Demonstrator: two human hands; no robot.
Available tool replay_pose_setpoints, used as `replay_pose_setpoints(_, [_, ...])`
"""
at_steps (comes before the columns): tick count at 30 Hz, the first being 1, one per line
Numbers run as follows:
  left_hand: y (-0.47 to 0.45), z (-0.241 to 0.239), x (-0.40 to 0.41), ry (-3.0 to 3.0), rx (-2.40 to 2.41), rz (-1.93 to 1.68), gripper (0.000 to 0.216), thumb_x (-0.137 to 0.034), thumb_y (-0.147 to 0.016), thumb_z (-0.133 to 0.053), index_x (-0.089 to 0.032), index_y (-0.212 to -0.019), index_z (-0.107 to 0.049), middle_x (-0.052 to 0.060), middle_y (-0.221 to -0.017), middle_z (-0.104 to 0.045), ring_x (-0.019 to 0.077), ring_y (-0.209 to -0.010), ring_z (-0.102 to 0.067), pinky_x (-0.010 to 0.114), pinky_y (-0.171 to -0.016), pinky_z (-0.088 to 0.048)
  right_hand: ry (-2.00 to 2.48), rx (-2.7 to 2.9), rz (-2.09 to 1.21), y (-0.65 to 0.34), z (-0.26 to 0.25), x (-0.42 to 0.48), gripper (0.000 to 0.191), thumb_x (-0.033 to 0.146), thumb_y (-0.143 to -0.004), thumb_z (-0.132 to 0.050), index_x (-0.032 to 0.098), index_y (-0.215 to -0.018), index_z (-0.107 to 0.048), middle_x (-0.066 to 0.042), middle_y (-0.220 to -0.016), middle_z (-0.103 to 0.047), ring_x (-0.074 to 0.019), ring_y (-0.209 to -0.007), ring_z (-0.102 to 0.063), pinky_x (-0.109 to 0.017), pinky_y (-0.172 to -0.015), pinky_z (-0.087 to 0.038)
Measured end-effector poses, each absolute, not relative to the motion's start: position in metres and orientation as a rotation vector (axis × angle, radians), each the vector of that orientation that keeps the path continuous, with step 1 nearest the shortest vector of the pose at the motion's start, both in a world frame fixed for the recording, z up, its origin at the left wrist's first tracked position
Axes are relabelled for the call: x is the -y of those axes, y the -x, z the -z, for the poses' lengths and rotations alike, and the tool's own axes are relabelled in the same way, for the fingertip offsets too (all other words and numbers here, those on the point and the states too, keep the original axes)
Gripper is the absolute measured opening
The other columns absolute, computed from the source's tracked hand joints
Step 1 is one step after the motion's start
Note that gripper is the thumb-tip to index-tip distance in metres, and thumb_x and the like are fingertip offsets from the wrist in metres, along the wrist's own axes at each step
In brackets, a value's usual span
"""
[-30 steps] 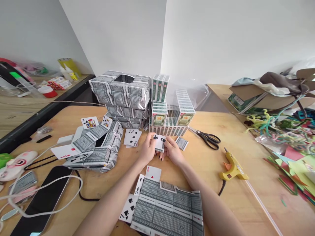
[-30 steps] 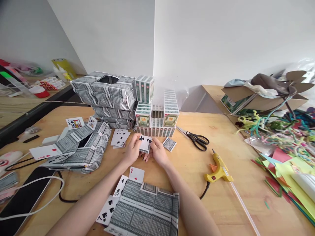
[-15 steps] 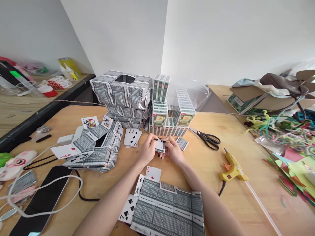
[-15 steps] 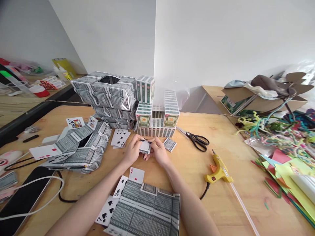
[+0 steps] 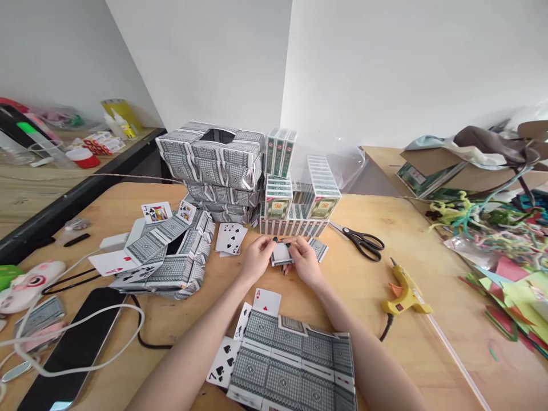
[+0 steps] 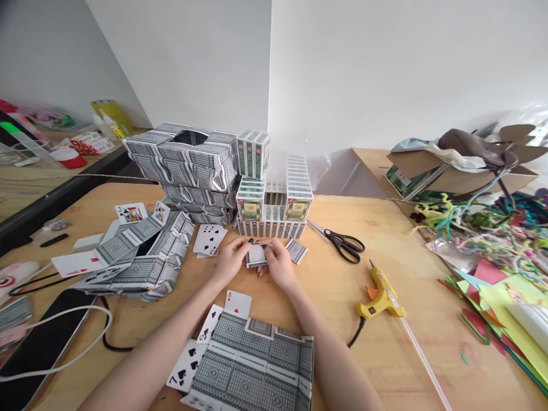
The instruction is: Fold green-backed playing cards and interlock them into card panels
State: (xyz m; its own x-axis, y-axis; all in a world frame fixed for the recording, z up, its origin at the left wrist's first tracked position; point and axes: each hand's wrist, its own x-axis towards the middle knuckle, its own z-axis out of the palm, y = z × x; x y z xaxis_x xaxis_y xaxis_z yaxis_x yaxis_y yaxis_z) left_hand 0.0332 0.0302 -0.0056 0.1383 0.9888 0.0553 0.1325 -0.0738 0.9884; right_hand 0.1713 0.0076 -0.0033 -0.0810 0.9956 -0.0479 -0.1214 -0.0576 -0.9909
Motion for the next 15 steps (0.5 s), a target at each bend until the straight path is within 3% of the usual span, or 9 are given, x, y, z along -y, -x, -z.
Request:
replay_pose_setpoints(4, [-0.031, 0.003, -0.030, -1.462, -1.122, -1.089, 0.022, -0.037, -0.080, -0.048, -0.017, -0.077, -0.055, 0.000, -0.071, -0.058, 0.0127, -0.064, -0.054, 0.021, -0.057, -0.042, 1.116, 1.096, -1.406, -0.174, 0.002, -0.010, 0.031, 0.040, -0.079, -0.052, 0.025, -0.104, -0.043, 0.002, -0.068, -0.060, -0.0137, -0.042, -0.055, -0.029, -0.036, -0.050])
replay_pose_setpoints(9, [-0.029, 0.003, -0.031, -1.505, -1.088, -1.110, 0.022, -0.036, -0.081, -0.049, -0.017, -0.086, -0.058, 0.003, -0.083, -0.062, 0.0154, -0.077, -0.058, 0.025, -0.069, -0.045, 1.099, 1.069, -1.493, -0.178, 0.004, -0.013, 0.026, 0.045, -0.076, -0.057, 0.021, -0.082, -0.050, 0.000, -0.067, -0.059, -0.0145, -0.047, -0.057, -0.031, -0.041, -0.052])
replay_pose_setpoints(15, [-0.025, 0.004, -0.034, -1.495, -1.060, -1.094, 0.020, -0.033, -0.077, -0.054, -0.016, -0.085, -0.061, 0.004, -0.086, -0.064, 0.0171, -0.080, -0.059, 0.026, -0.071, -0.046, 1.006, 1.088, -1.485, -0.182, 0.007, -0.013, 0.024, 0.042, -0.075, -0.059, 0.019, -0.082, -0.055, -0.003, -0.081, -0.060, -0.0175, -0.066, -0.061, -0.034, -0.055, -0.056])
